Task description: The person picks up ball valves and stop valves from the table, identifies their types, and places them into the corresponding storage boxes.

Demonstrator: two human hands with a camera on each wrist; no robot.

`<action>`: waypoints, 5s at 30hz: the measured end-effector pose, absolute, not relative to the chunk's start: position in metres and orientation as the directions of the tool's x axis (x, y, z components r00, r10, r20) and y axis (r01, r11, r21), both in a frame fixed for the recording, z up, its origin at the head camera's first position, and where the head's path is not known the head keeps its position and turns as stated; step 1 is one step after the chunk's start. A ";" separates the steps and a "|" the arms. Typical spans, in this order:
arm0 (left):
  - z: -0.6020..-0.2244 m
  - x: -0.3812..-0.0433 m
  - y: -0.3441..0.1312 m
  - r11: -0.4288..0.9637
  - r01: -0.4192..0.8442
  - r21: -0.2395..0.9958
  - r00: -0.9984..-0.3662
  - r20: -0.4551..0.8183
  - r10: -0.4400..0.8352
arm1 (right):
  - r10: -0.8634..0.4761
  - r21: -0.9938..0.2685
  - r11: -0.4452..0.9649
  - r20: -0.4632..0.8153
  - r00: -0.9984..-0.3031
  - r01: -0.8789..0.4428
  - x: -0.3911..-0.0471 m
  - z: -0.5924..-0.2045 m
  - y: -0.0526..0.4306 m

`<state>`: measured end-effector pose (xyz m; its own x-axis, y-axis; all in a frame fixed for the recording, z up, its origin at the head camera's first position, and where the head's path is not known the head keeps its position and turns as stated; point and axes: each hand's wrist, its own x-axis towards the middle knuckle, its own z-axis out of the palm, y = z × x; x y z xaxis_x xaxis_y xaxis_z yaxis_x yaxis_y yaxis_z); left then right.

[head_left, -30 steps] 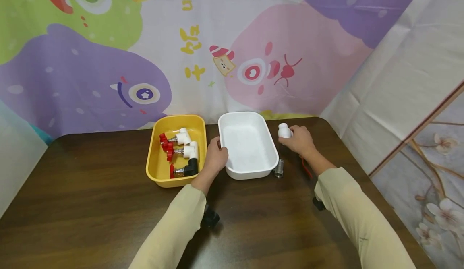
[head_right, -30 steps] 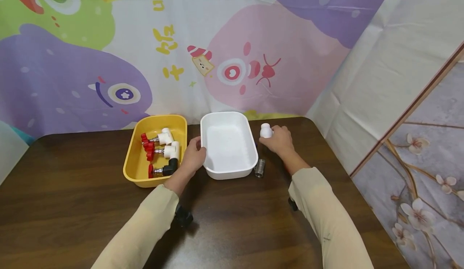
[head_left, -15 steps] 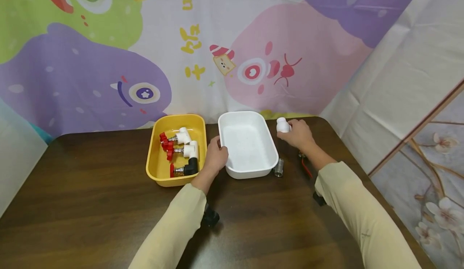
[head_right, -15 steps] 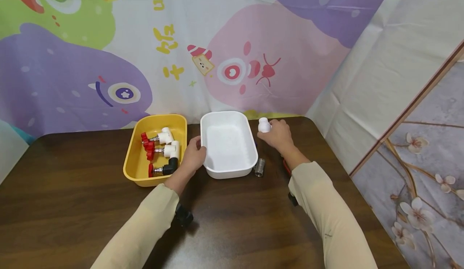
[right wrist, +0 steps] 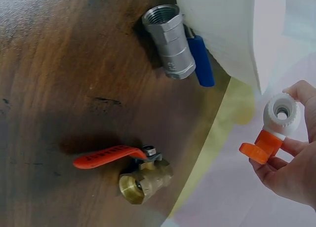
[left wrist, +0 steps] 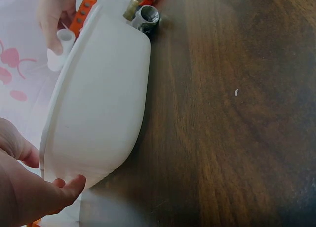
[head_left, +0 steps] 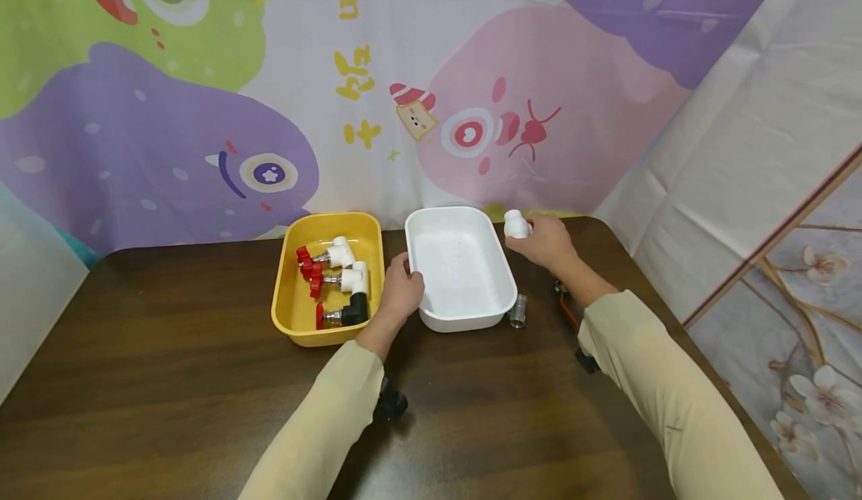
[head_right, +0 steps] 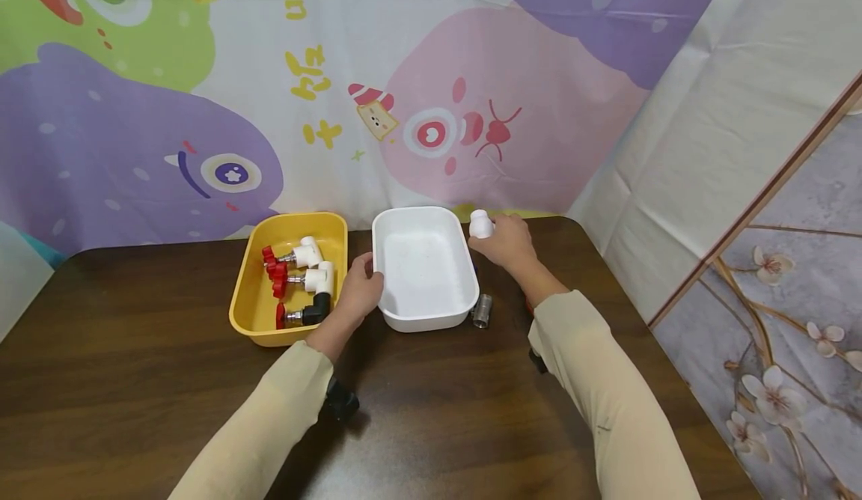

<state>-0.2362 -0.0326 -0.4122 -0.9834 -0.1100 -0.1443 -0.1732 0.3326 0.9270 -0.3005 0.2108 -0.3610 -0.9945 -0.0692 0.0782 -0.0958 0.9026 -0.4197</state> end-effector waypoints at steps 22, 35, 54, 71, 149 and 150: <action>-0.415 -0.236 -0.033 0.340 -0.162 0.926 -0.985 -0.130 -0.115 | -0.098 -0.427 0.898 0.043 -0.994 -0.107 -0.304 -0.350 0.181; -0.414 -0.235 -0.032 0.321 -0.150 0.935 -0.986 -0.117 -0.119 | -0.114 -0.429 0.894 0.055 -0.992 -0.127 -0.306 -0.352 0.168; -0.410 -0.231 -0.033 0.307 -0.132 0.943 -0.989 -0.104 -0.107 | -0.155 -0.439 0.881 0.087 -0.984 -0.177 -0.310 -0.357 0.149; -0.413 -0.234 -0.032 0.306 -0.123 0.944 -0.989 -0.090 -0.121 | -0.173 -0.447 0.876 0.056 -0.983 -0.179 -0.309 -0.369 0.128; -0.418 -0.236 -0.032 0.301 -0.035 0.953 -0.991 0.006 -0.134 | -0.175 -0.489 0.852 0.068 -0.982 -0.186 -0.305 -0.417 0.074; -0.418 -0.235 -0.032 0.300 -0.029 0.953 -0.991 0.012 -0.136 | -0.178 -0.487 0.853 0.070 -0.982 -0.189 -0.305 -0.417 0.074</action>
